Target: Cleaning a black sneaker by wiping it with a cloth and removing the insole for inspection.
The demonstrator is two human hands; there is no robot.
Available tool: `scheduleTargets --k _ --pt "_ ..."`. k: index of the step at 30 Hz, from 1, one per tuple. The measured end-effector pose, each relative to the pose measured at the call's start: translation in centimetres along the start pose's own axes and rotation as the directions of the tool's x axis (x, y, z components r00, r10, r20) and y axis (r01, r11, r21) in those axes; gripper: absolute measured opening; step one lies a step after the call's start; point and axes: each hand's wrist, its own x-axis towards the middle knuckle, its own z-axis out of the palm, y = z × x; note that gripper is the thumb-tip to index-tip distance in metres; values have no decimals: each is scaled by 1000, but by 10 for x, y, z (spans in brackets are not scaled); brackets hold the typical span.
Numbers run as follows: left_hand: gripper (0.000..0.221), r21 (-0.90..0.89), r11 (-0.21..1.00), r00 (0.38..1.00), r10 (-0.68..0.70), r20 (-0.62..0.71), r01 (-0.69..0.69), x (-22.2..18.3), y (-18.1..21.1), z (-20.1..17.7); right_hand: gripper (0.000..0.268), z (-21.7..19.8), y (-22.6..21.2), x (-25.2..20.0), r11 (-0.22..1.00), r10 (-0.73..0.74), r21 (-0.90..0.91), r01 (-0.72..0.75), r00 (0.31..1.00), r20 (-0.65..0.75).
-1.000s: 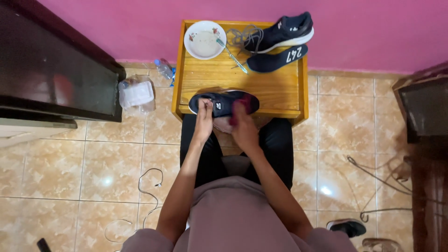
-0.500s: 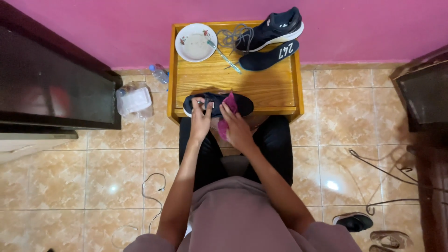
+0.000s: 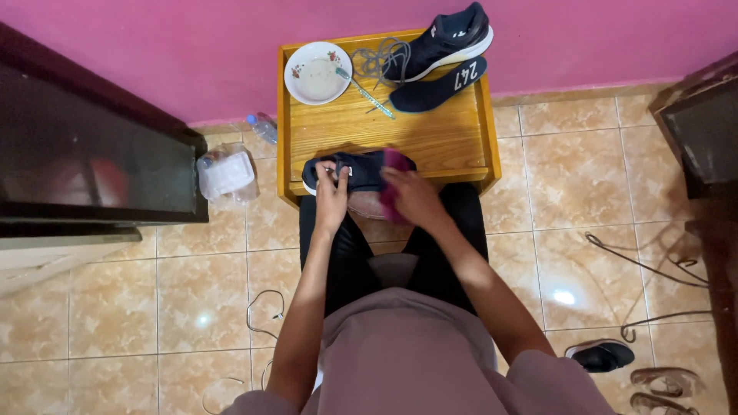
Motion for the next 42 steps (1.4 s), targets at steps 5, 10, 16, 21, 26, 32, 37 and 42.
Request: scheduleTargets --k 5,10,16,21,26,32,37,42 --pt "32 305 946 993 116 -15 -106 -11 55 -16 52 -60 0 -31 938 226 288 -192 970 -91" --pt "64 427 835 917 398 -33 -347 -13 57 -55 55 -74 -20 -38 653 543 695 -300 826 -153" --pt "120 118 992 983 20 183 -42 13 34 -70 52 -6 32 -56 -250 842 968 20 499 207" --pt "100 189 981 997 -58 57 46 15 19 -68 58 -42 -4 -57 -377 828 919 116 486 278" --pt "86 73 992 990 -95 -102 102 -8 32 -45 72 -81 -57 -18 18 855 996 -86 518 29" --pt "84 -3 995 983 -96 -154 97 -22 63 -19 54 9 -39 38 717 505 691 -96 755 -419" --pt "85 13 980 972 -197 -129 200 -25 67 -22 56 31 -64 41 959 -29 230 163 869 -493" --pt "92 22 985 984 -170 -48 171 -34 100 -30 76 31 6 38 995 86 90 -52 896 -436"
